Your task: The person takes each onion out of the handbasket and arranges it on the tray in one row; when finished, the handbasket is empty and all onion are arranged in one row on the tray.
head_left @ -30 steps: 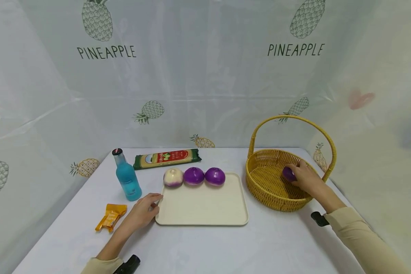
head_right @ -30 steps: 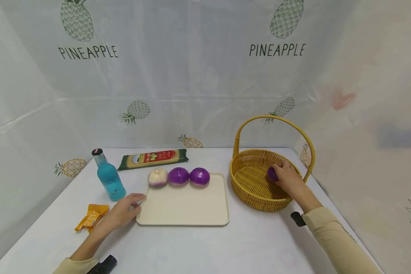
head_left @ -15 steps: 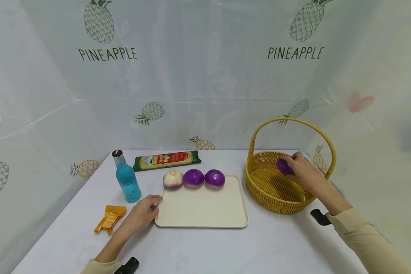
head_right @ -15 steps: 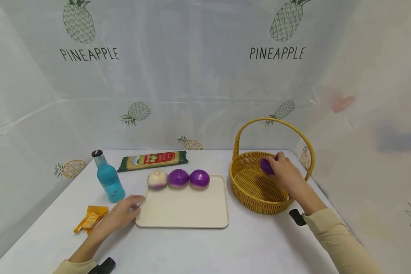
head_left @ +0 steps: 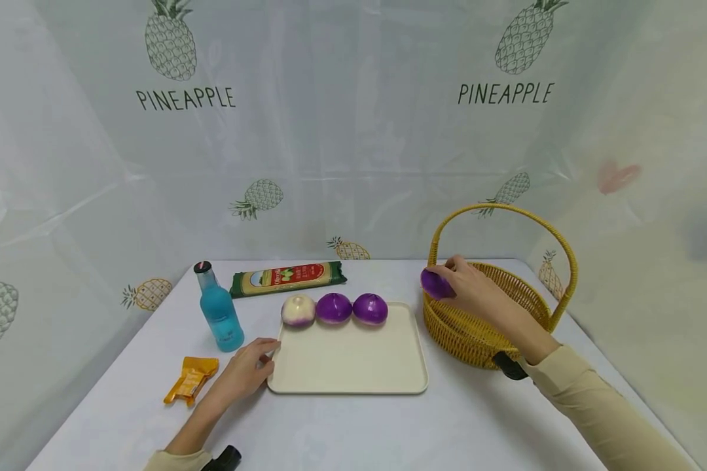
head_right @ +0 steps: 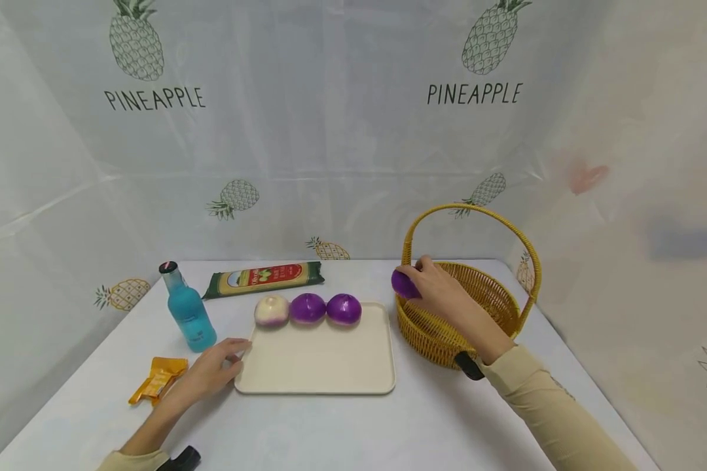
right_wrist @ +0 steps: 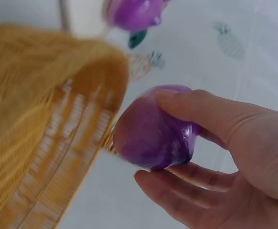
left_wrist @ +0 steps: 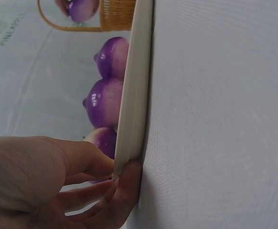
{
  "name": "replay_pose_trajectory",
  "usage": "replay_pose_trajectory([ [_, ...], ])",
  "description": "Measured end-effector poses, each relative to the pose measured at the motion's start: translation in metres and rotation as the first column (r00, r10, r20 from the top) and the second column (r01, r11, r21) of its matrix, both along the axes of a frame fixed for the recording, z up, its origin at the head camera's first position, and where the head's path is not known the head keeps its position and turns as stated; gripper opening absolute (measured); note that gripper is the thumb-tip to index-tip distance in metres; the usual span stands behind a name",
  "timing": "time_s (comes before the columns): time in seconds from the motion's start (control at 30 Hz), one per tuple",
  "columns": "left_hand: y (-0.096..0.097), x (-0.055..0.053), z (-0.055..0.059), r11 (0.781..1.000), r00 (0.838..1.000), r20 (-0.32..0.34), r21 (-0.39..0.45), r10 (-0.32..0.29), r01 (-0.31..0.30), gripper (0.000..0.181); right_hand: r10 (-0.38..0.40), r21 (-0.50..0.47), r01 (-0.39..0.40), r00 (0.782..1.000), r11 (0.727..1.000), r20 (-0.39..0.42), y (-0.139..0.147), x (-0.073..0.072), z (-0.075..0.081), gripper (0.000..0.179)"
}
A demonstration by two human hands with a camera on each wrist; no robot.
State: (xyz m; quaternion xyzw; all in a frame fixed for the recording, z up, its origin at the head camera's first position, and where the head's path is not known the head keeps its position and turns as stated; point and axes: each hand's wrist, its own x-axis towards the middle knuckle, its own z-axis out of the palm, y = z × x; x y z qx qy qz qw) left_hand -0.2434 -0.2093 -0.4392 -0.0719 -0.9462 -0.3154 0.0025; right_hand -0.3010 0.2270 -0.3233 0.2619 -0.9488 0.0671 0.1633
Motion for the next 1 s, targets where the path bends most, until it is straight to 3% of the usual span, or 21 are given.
replay_pose_trajectory([
  [0.27, 0.0, 0.001, 0.002, 1.0, 1.0, -0.026, -0.008, -0.016, 0.016, 0.042, 0.035, 0.01, -0.036, 0.998, 0.999, 0.06, -0.039, -0.004, -0.001, 0.061],
  [0.53, 0.0, 0.002, 0.002, 1.0, 1.0, -0.023, -0.007, -0.019, 0.019, 0.041, 0.059, 0.028, -0.062, 0.994, 0.998, 0.088, -0.055, -0.014, -0.014, 0.058],
  [0.8, 0.0, 0.003, 0.001, 1.0, 1.0, -0.024, -0.011, -0.013, 0.012, 0.041, 0.03, 0.202, -0.035, 0.999, 0.979, 0.026, -0.066, -0.021, -0.038, 0.059],
  [1.0, 0.0, 0.002, 0.001, 1.0, 1.0, -0.025, -0.009, -0.007, 0.006, 0.041, -0.013, 0.275, 0.01, 1.0, 0.961, 0.007, -0.068, -0.025, -0.05, 0.06],
])
